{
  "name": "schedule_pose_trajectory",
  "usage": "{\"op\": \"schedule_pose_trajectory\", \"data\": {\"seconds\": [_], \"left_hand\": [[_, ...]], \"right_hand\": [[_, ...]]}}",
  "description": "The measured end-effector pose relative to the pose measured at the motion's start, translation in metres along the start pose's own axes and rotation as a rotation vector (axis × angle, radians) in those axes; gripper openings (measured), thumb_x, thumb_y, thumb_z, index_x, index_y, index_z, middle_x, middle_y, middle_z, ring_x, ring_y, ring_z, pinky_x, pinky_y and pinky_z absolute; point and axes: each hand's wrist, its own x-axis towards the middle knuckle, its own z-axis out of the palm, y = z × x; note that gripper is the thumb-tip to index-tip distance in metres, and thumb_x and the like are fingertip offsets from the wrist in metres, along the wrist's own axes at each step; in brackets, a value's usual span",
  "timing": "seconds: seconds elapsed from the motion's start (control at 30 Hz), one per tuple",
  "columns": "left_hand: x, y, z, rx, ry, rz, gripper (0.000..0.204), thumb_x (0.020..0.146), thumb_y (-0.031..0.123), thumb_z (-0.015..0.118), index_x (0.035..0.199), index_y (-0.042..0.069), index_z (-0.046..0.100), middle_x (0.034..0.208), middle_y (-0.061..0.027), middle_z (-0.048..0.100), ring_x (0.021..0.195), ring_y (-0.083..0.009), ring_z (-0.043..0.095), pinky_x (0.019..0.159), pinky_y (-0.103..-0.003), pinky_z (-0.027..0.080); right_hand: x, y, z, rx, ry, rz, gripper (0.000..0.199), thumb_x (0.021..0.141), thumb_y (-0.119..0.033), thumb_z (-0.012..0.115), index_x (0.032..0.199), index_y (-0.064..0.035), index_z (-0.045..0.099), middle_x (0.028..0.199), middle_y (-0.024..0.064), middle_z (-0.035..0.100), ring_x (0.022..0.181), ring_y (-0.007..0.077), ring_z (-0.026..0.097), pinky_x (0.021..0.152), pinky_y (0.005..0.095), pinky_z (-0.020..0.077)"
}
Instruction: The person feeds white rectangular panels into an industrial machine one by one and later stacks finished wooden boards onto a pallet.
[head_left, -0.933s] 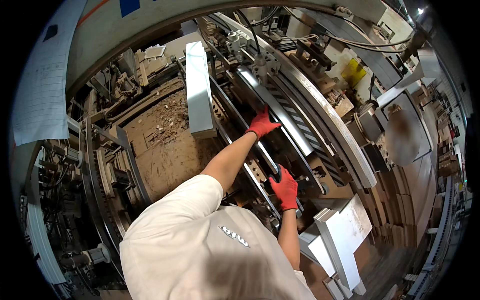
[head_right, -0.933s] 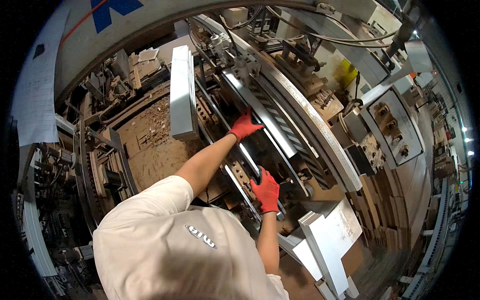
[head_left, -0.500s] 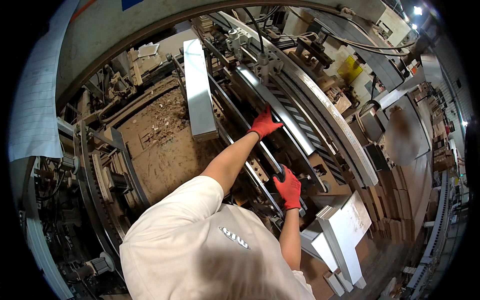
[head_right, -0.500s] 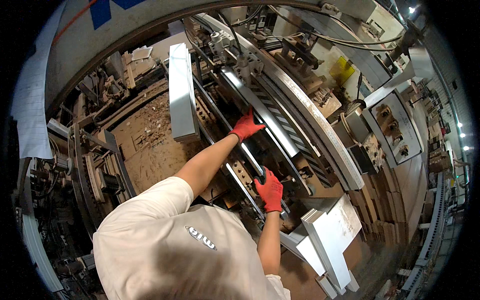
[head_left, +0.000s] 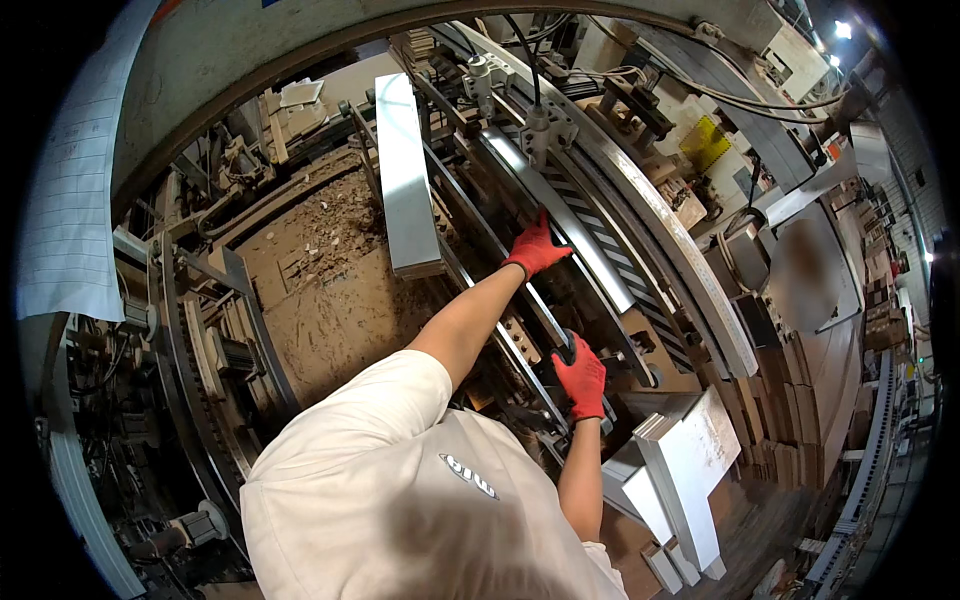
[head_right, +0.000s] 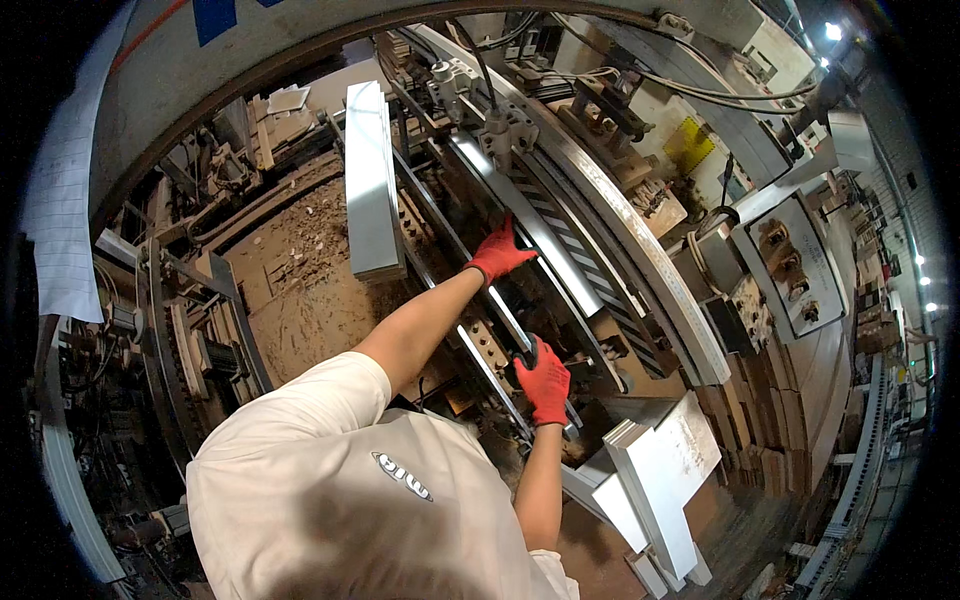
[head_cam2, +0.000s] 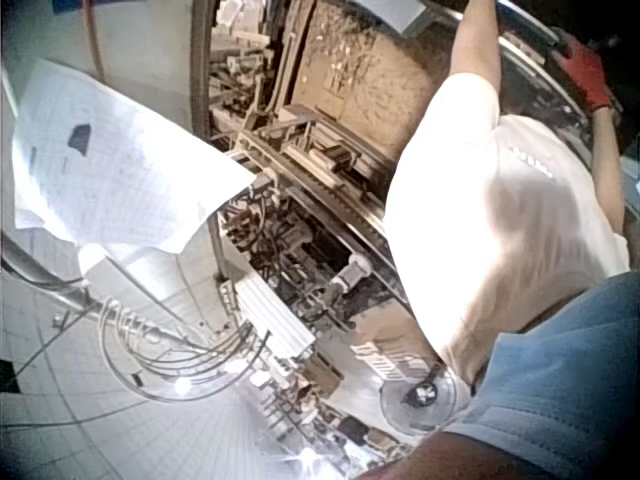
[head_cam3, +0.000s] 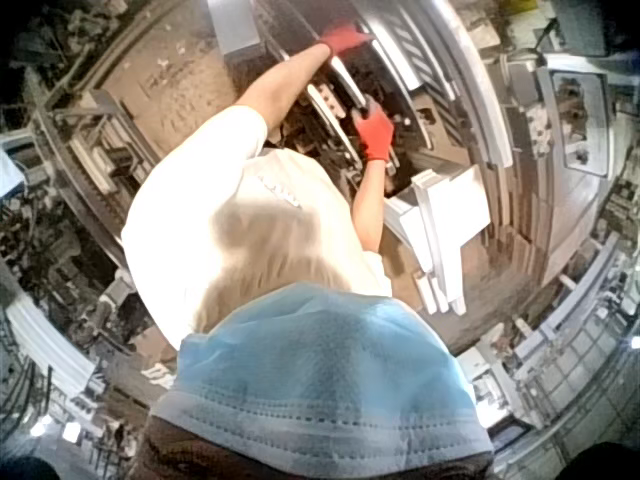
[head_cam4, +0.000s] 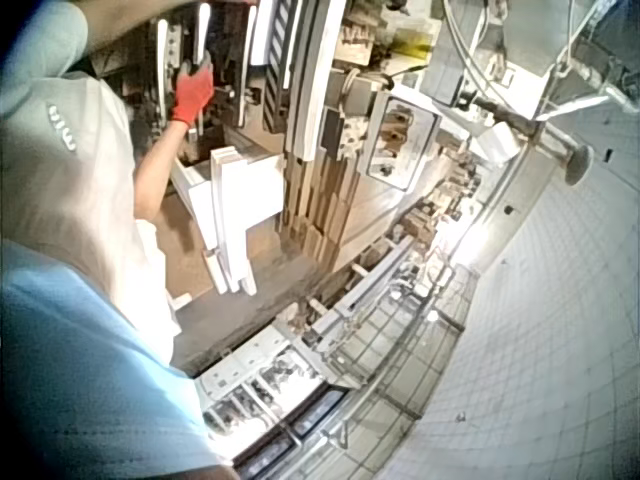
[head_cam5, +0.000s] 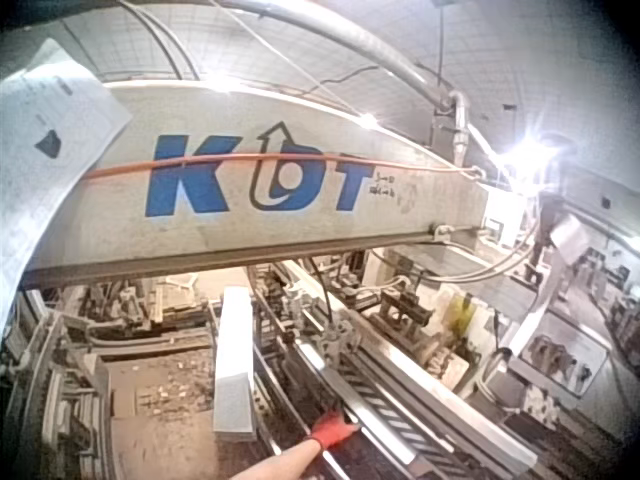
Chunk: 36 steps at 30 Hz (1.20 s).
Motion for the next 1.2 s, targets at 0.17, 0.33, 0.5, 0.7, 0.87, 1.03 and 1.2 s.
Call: {"op": "schedule_pose_trajectory", "data": {"seconds": [0.17,0.33,0.5,0.7,0.87,1.03,1.2], "left_hand": [[0.0,-0.003,0.001,-0.028,0.017,0.024,0.119,0.068,0.053,0.075,0.152,0.004,0.006,0.146,-0.0278,0.035,0.128,-0.0385,0.047,0.104,-0.041,0.042],[-0.001,-0.002,-0.001,-0.011,0.024,0.037,0.121,0.068,0.053,0.076,0.152,0.004,0.003,0.148,-0.0262,0.033,0.131,-0.0375,0.043,0.105,-0.04,0.041],[-0.002,0.001,-0.004,0.017,0.008,0.01,0.122,0.069,0.053,0.075,0.152,0.004,0.001,0.15,-0.0245,0.03,0.134,-0.036,0.04,0.107,-0.039,0.04],[-0.005,0.004,-0.007,0.011,0.003,0.02,0.122,0.07,0.052,0.074,0.152,0.004,-0.001,0.152,-0.0232,0.028,0.132,-0.0362,0.042,0.106,-0.039,0.04],[-0.006,0.008,-0.007,0.018,-0.019,0.006,0.121,0.07,0.053,0.074,0.152,0.003,0.0,0.151,-0.0236,0.029,0.131,-0.0365,0.043,0.105,-0.039,0.041],[0.001,-0.001,-0.005,-0.04,-0.089,-0.003,0.12,0.074,0.053,0.072,0.152,0.006,-0.005,0.151,-0.0259,0.026,0.135,-0.0382,0.037,0.11,-0.04,0.035],[-0.003,0.008,-0.007,-0.008,-0.119,-0.009,0.118,0.073,0.053,0.072,0.152,0.003,0.0,0.145,-0.0277,0.038,0.129,-0.0387,0.044,0.106,-0.039,0.038]], "right_hand": [[0.001,0.0,0.001,0.007,-0.017,0.003,0.056,0.082,-0.035,0.067,0.131,-0.0142,0.051,0.12,0.0107,0.061,0.105,0.032,0.06,0.085,0.0416,0.0497],[0.001,0.0,0.001,-0.005,-0.001,0.001,0.056,0.082,-0.035,0.068,0.131,-0.0143,0.051,0.119,0.0109,0.061,0.105,0.0321,0.061,0.085,0.0414,0.0496],[0.002,-0.002,-0.001,0.017,-0.006,0.006,0.056,0.081,-0.034,0.068,0.13,-0.014,0.052,0.117,0.011,0.062,0.104,0.0322,0.061,0.086,0.0415,0.0496],[0.002,-0.002,0.0,0.027,0.0,0.003,0.055,0.081,-0.034,0.068,0.13,-0.014,0.052,0.116,0.0109,0.062,0.104,0.0324,0.061,0.085,0.0418,0.0495],[0.001,0.0,0.001,0.016,0.012,0.007,0.055,0.081,-0.034,0.068,0.129,-0.0142,0.053,0.116,0.0108,0.062,0.104,0.0326,0.061,0.086,0.0415,0.0495],[0.001,-0.005,-0.002,0.031,0.01,0.005,0.054,0.08,-0.034,0.069,0.128,-0.0137,0.054,0.118,0.0109,0.062,0.105,0.032,0.061,0.086,0.0411,0.0494],[-0.002,-0.005,-0.004,0.078,0.046,0.041,0.054,0.078,-0.033,0.071,0.126,-0.0138,0.056,0.12,0.0096,0.061,0.107,0.0309,0.06,0.088,0.0385,0.0488]]}}
